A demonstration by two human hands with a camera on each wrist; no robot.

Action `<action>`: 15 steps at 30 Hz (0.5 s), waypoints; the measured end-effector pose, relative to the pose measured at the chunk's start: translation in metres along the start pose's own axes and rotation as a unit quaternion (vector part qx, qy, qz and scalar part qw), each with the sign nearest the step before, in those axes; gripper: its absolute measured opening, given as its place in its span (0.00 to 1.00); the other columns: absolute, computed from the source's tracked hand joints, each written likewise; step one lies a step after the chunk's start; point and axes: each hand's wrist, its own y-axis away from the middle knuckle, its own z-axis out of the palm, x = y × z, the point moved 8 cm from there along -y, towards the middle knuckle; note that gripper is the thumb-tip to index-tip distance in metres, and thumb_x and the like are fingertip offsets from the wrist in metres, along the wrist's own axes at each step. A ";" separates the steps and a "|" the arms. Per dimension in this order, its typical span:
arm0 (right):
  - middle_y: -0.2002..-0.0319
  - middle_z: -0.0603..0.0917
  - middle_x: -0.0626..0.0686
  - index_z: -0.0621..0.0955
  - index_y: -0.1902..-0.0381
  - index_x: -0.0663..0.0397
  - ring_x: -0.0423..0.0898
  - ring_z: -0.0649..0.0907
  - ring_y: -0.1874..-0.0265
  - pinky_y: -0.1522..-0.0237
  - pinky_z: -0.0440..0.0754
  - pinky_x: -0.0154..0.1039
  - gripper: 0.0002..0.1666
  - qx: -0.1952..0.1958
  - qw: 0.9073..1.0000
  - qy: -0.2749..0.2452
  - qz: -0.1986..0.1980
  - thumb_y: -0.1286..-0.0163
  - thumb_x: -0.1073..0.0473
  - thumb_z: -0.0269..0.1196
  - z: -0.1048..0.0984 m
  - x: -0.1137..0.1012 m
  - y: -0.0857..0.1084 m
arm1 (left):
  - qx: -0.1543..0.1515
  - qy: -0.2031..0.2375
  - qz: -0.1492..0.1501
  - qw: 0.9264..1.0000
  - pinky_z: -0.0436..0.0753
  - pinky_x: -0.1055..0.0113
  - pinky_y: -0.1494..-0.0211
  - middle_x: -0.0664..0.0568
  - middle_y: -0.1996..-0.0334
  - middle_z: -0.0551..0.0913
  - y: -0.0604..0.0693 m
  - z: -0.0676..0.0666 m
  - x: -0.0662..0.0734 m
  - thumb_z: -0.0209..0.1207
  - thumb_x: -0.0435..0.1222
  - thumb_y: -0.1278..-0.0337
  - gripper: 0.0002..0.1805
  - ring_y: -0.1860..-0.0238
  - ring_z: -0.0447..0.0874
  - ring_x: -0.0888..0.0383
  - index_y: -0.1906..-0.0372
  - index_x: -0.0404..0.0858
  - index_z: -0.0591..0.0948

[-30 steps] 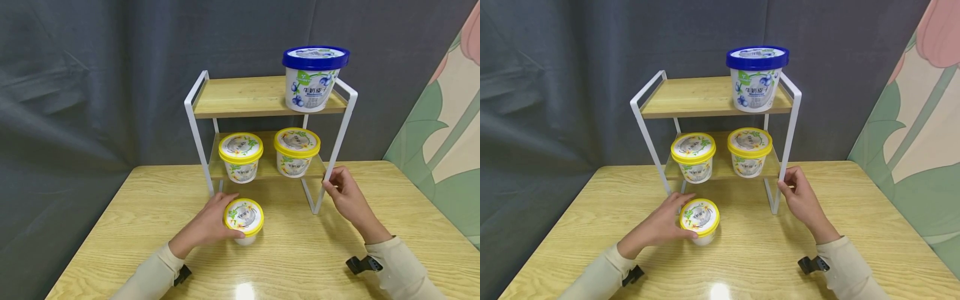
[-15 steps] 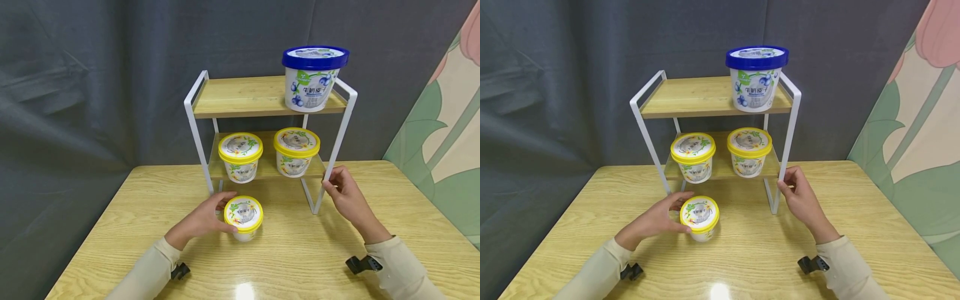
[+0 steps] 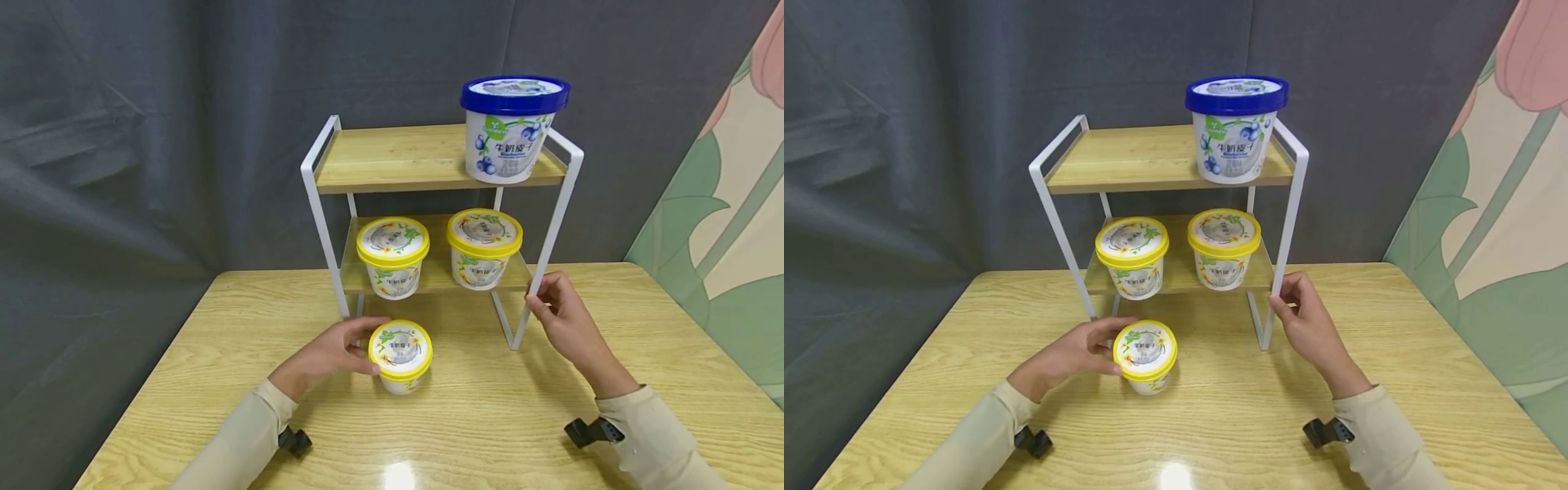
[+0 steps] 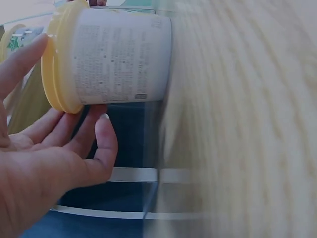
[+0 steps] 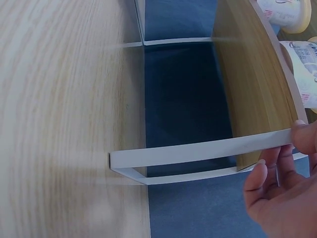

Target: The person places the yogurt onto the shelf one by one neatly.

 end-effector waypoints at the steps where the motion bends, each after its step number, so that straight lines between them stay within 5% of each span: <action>1: 0.62 0.75 0.40 0.68 0.51 0.69 0.31 0.75 0.63 0.64 0.74 0.26 0.10 0.000 1.000 -0.001 -0.002 0.27 0.72 0.55 0.000 0.000 0.000 | -0.006 0.011 0.001 1.000 0.73 0.59 0.36 0.47 0.29 0.70 -0.001 0.000 -0.002 0.73 0.33 0.50 0.45 0.35 0.71 0.50 0.25 0.45 0.65; 7: 0.63 0.76 0.41 0.68 0.52 0.69 0.32 0.75 0.64 0.65 0.73 0.28 0.09 0.004 1.000 -0.010 -0.012 0.27 0.72 0.55 -0.001 0.000 0.001 | -0.021 0.049 -0.001 0.999 0.68 0.57 0.28 0.48 0.24 0.63 -0.008 0.000 -0.010 0.63 0.36 0.36 0.40 0.25 0.59 0.46 0.23 0.43 0.59; 9: 0.63 0.76 0.41 0.68 0.52 0.69 0.32 0.75 0.64 0.65 0.73 0.28 0.09 0.004 1.000 -0.010 -0.010 0.26 0.72 0.55 0.000 0.001 0.001 | -0.003 0.040 -0.016 0.999 0.70 0.59 0.30 0.47 0.26 0.64 -0.009 0.002 -0.013 0.62 0.38 0.35 0.39 0.26 0.62 0.47 0.23 0.42 0.58; 12: 0.64 0.76 0.40 0.68 0.52 0.69 0.32 0.75 0.64 0.66 0.73 0.28 0.09 0.005 1.000 -0.010 -0.011 0.26 0.72 0.55 0.000 0.001 0.002 | 0.047 -0.016 -0.024 0.998 0.71 0.57 0.32 0.42 0.28 0.66 -0.008 0.007 -0.009 0.65 0.43 0.37 0.43 0.29 0.65 0.46 0.23 0.39 0.57; 15: 0.64 0.76 0.38 0.68 0.52 0.69 0.32 0.75 0.64 0.66 0.73 0.28 0.09 0.007 1.000 -0.012 -0.017 0.27 0.73 0.55 0.000 0.001 0.000 | 0.118 -0.128 -0.022 0.984 0.69 0.47 0.30 0.39 0.29 0.63 -0.004 0.017 0.002 0.72 0.49 0.50 0.54 0.30 0.65 0.44 0.23 0.37 0.56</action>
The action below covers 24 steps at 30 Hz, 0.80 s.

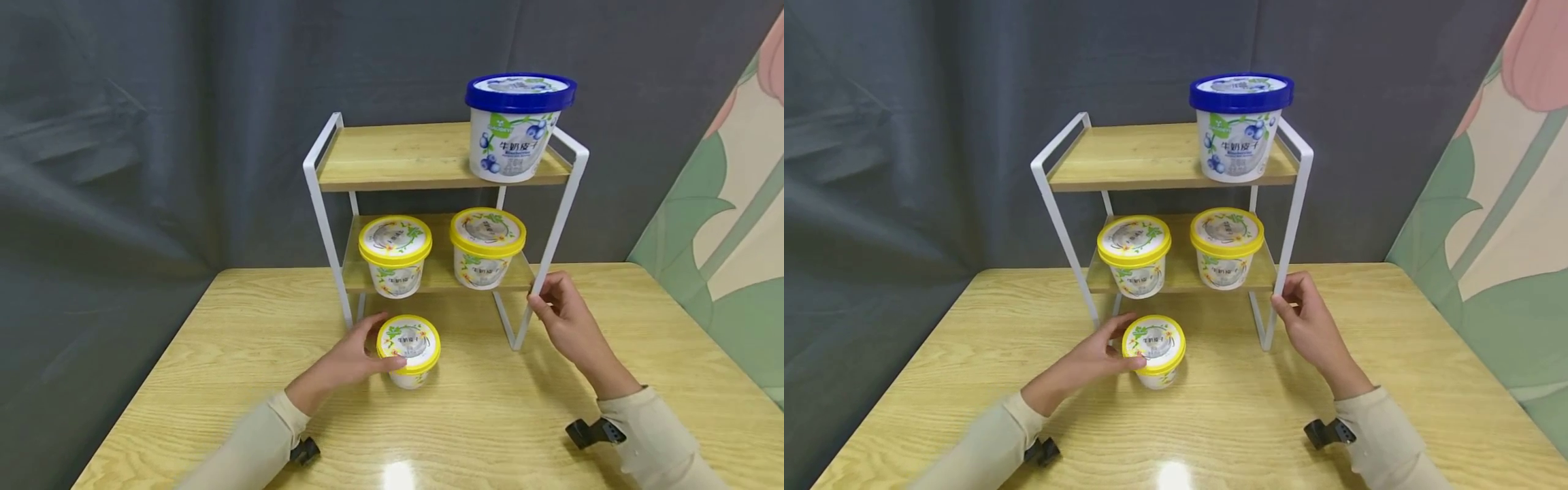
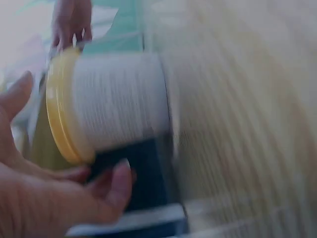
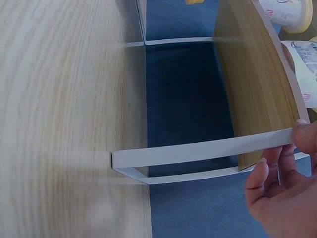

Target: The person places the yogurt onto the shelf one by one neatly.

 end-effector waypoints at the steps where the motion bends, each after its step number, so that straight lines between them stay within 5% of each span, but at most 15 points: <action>1: 0.64 0.76 0.38 0.68 0.52 0.69 0.32 0.75 0.64 0.66 0.73 0.28 0.09 0.000 1.000 0.000 -0.002 0.27 0.73 0.55 0.000 0.000 -0.001 | 0.020 -0.034 0.006 0.999 0.68 0.44 0.29 0.39 0.29 0.63 0.003 0.002 0.005 0.74 0.50 0.53 0.57 0.29 0.64 0.43 0.23 0.36 0.56; 5: 0.63 0.76 0.40 0.67 0.52 0.69 0.32 0.75 0.64 0.65 0.73 0.27 0.10 -0.006 1.000 0.002 -0.001 0.27 0.72 0.55 0.001 -0.002 -0.002 | 0.072 -0.118 0.027 0.990 0.70 0.40 0.32 0.39 0.32 0.64 0.010 0.008 0.016 0.78 0.51 0.61 0.61 0.34 0.69 0.42 0.23 0.36 0.56; 9: 0.63 0.76 0.40 0.67 0.52 0.69 0.33 0.75 0.64 0.65 0.74 0.27 0.09 -0.010 1.000 0.002 0.001 0.26 0.72 0.55 0.002 -0.001 -0.001 | 0.069 -0.107 0.033 0.991 0.71 0.42 0.33 0.43 0.36 0.67 0.010 0.008 0.014 0.79 0.50 0.62 0.57 0.37 0.71 0.46 0.27 0.37 0.61; 16: 0.64 0.76 0.39 0.68 0.52 0.69 0.32 0.75 0.65 0.66 0.73 0.28 0.09 -0.001 1.000 -0.002 -0.002 0.27 0.73 0.55 0.000 0.000 0.000 | -0.033 -0.004 0.045 0.998 0.74 0.54 0.37 0.47 0.37 0.73 0.000 0.003 0.006 0.78 0.40 0.58 0.51 0.38 0.73 0.51 0.27 0.41 0.63; 24: 0.64 0.76 0.39 0.67 0.52 0.69 0.32 0.75 0.65 0.66 0.73 0.28 0.09 -0.002 1.000 -0.004 -0.004 0.27 0.73 0.55 0.000 0.000 0.000 | -0.137 0.074 0.035 0.987 0.75 0.59 0.38 0.47 0.32 0.71 -0.001 -0.004 -0.003 0.75 0.37 0.52 0.55 0.38 0.72 0.55 0.21 0.43 0.55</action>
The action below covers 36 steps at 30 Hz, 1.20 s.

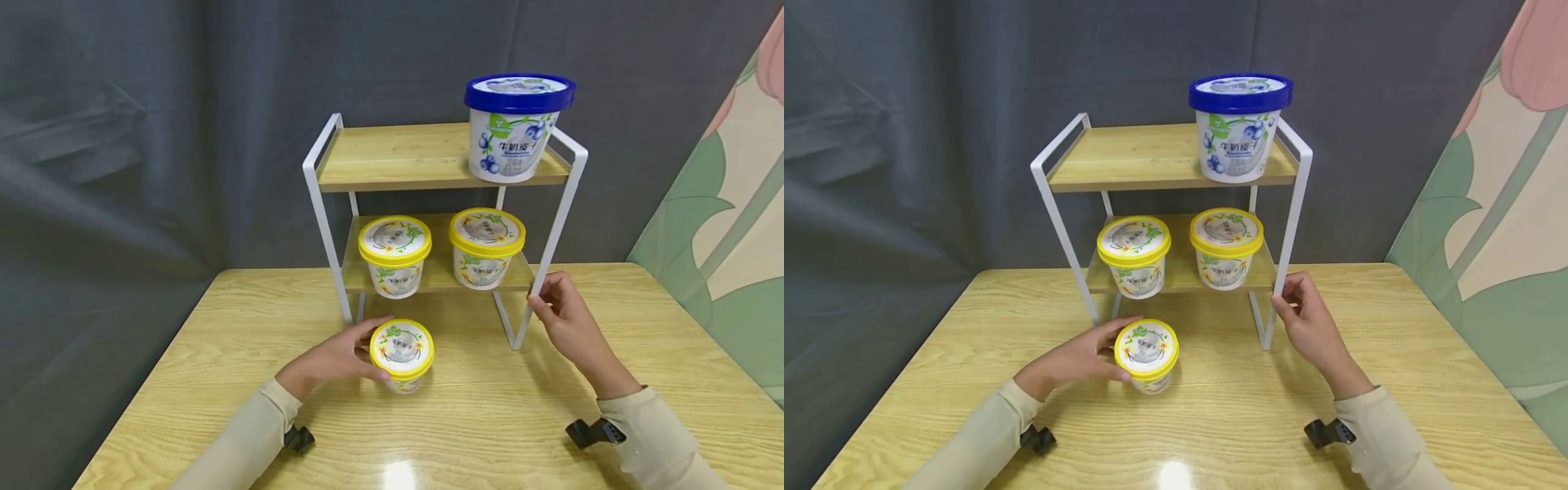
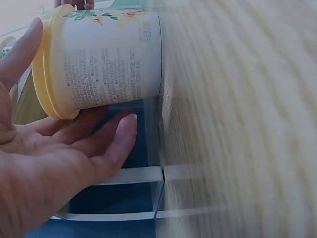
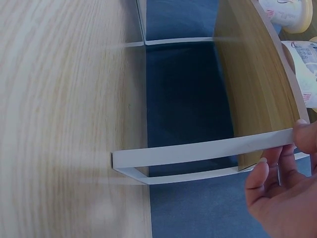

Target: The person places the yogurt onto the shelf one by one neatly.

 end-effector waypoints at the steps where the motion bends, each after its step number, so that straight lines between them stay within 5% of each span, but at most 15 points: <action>1: 0.64 0.76 0.39 0.67 0.52 0.69 0.33 0.75 0.65 0.66 0.73 0.28 0.09 -0.001 1.000 0.000 0.000 0.27 0.73 0.55 0.000 0.000 0.000 | -0.006 0.002 -0.002 1.000 0.75 0.59 0.37 0.47 0.31 0.71 0.000 -0.001 -0.001 0.75 0.38 0.51 0.55 0.37 0.72 0.55 0.21 0.43 0.54; 9: 0.64 0.75 0.37 0.67 0.52 0.69 0.33 0.74 0.65 0.66 0.72 0.28 0.09 -0.002 1.000 -0.002 0.001 0.27 0.73 0.55 0.001 -0.001 0.000 | -0.017 0.022 0.005 1.000 0.69 0.47 0.28 0.38 0.26 0.64 0.003 -0.006 0.001 0.68 0.36 0.42 0.53 0.27 0.64 0.42 0.20 0.39 0.46; 15: 0.64 0.75 0.37 0.67 0.52 0.69 0.33 0.74 0.65 0.67 0.72 0.29 0.09 -0.001 1.000 -0.001 0.003 0.27 0.73 0.54 0.000 -0.001 0.000 | 0.071 -0.006 -0.035 0.997 0.62 0.42 0.25 0.36 0.26 0.60 0.003 0.004 0.002 0.75 0.41 0.51 0.63 0.27 0.60 0.39 0.20 0.35 0.42; 23: 0.64 0.75 0.38 0.67 0.52 0.69 0.33 0.75 0.65 0.66 0.73 0.28 0.09 -0.001 1.000 -0.003 0.004 0.27 0.73 0.54 0.000 0.000 0.000 | 0.197 -0.081 -0.013 0.977 0.66 0.43 0.29 0.40 0.35 0.72 0.003 0.014 0.012 0.79 0.40 0.61 0.61 0.33 0.71 0.44 0.24 0.33 0.53; 36: 0.64 0.76 0.40 0.67 0.52 0.69 0.33 0.75 0.65 0.66 0.73 0.29 0.09 -0.002 1.000 -0.004 0.006 0.27 0.72 0.54 0.001 0.000 0.001 | 0.200 -0.073 -0.015 0.977 0.70 0.49 0.31 0.45 0.40 0.77 0.003 0.011 0.010 0.81 0.40 0.66 0.56 0.38 0.76 0.49 0.28 0.36 0.61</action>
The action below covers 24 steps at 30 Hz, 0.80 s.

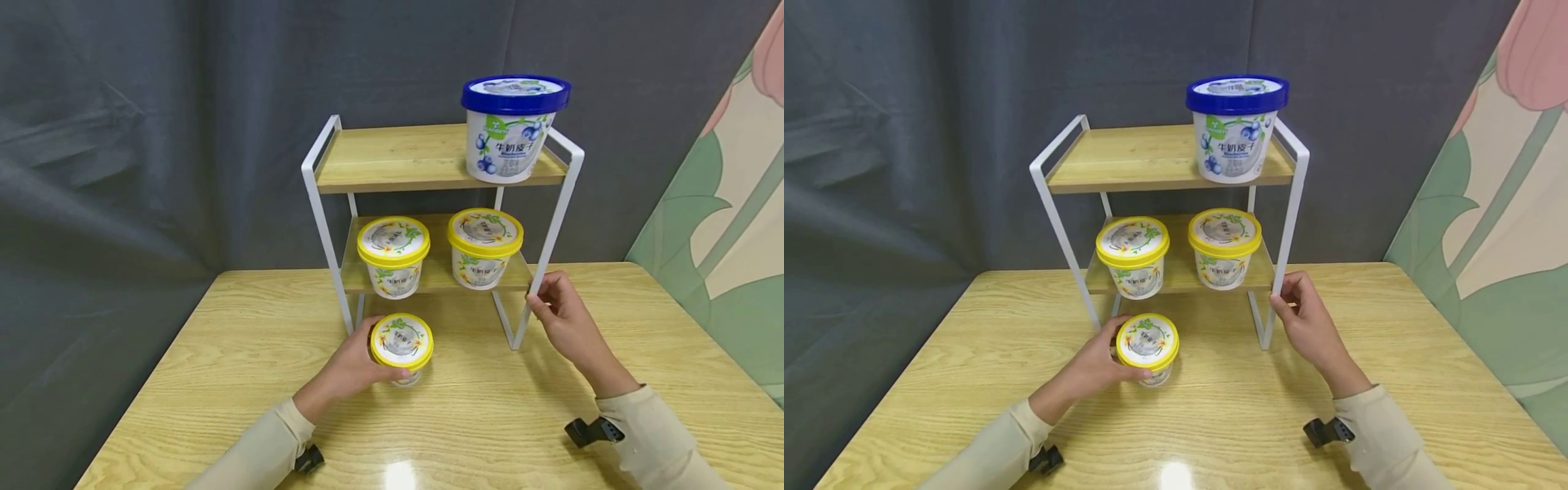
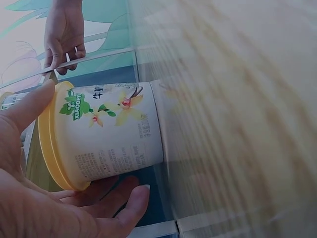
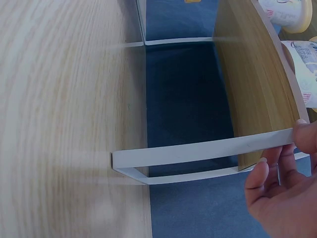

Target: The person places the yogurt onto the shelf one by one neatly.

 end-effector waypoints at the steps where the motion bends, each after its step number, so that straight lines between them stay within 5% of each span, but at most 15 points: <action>1: 0.64 0.76 0.40 0.67 0.52 0.69 0.33 0.75 0.65 0.66 0.73 0.28 0.09 -0.001 1.000 0.000 0.001 0.27 0.72 0.54 0.000 0.000 0.000 | -0.002 -0.002 -0.002 1.000 0.70 0.49 0.31 0.46 0.40 0.77 0.000 0.000 0.000 0.81 0.40 0.66 0.56 0.38 0.76 0.49 0.28 0.36 0.61; 7: 0.64 0.75 0.39 0.67 0.52 0.69 0.33 0.75 0.64 0.66 0.73 0.28 0.09 -0.003 1.000 0.001 0.001 0.26 0.72 0.54 0.001 0.000 0.000 | -0.034 -0.008 0.003 0.999 0.72 0.48 0.33 0.47 0.39 0.76 0.007 0.003 0.008 0.81 0.42 0.65 0.55 0.38 0.75 0.50 0.28 0.39 0.63; 13: 0.64 0.75 0.39 0.67 0.52 0.69 0.33 0.75 0.64 0.66 0.73 0.28 0.09 -0.002 1.000 0.003 0.001 0.26 0.72 0.54 0.001 0.000 -0.001 | -0.070 -0.013 0.023 0.997 0.78 0.57 0.45 0.49 0.41 0.76 0.018 0.006 0.027 0.80 0.42 0.64 0.54 0.46 0.75 0.53 0.28 0.43 0.63; 24: 0.63 0.75 0.41 0.67 0.52 0.68 0.33 0.75 0.64 0.65 0.73 0.29 0.09 -0.009 1.000 0.015 0.006 0.25 0.70 0.54 0.000 0.000 0.000 | -0.066 0.012 0.056 0.996 0.73 0.55 0.41 0.60 0.38 0.74 0.044 -0.021 0.075 0.80 0.43 0.64 0.54 0.44 0.72 0.55 0.27 0.56 0.62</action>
